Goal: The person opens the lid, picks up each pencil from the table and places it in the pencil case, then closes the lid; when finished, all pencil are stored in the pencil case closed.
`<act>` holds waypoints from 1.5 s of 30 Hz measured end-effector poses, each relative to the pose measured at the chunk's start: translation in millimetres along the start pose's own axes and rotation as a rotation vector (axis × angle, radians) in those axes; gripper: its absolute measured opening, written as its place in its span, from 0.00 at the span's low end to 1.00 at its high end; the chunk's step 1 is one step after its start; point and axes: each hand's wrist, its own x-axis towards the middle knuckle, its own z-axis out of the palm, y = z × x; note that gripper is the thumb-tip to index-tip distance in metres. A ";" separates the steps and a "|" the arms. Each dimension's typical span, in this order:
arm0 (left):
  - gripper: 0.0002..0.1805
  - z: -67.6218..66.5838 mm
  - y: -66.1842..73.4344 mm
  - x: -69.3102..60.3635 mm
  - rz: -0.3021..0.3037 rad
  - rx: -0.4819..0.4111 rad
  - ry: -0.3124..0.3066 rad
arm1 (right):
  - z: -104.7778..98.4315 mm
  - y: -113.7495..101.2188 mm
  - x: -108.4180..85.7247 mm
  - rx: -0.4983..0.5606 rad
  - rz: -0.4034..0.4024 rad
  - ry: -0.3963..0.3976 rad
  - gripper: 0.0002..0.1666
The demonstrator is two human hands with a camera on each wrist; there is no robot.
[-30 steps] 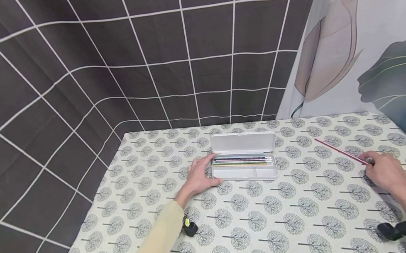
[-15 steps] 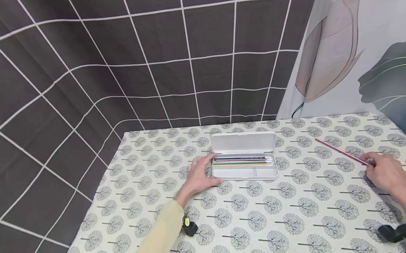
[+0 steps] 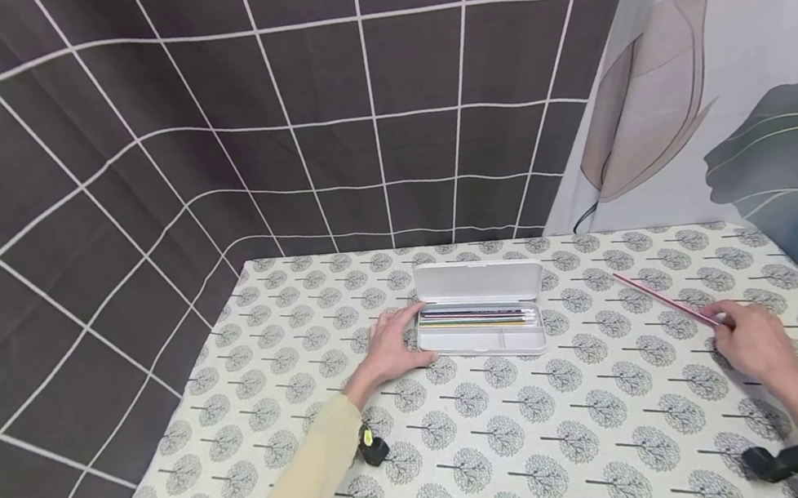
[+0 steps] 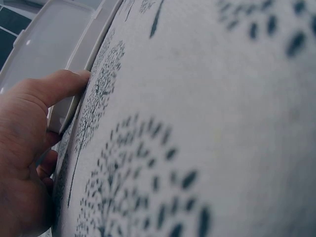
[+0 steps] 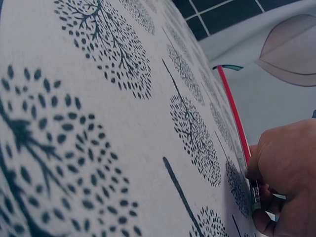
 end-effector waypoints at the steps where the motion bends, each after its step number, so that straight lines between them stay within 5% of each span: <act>1: 0.54 0.1 0.0 0.1 0.001 0.001 0.001 | 0.1 -1.0 0.0 -0.001 -0.002 0.002 0.15; 45: 0.54 -1.0 1.7 -1.5 -0.003 -0.017 0.001 | -1.4 -36.9 3.7 0.053 -0.176 0.018 0.15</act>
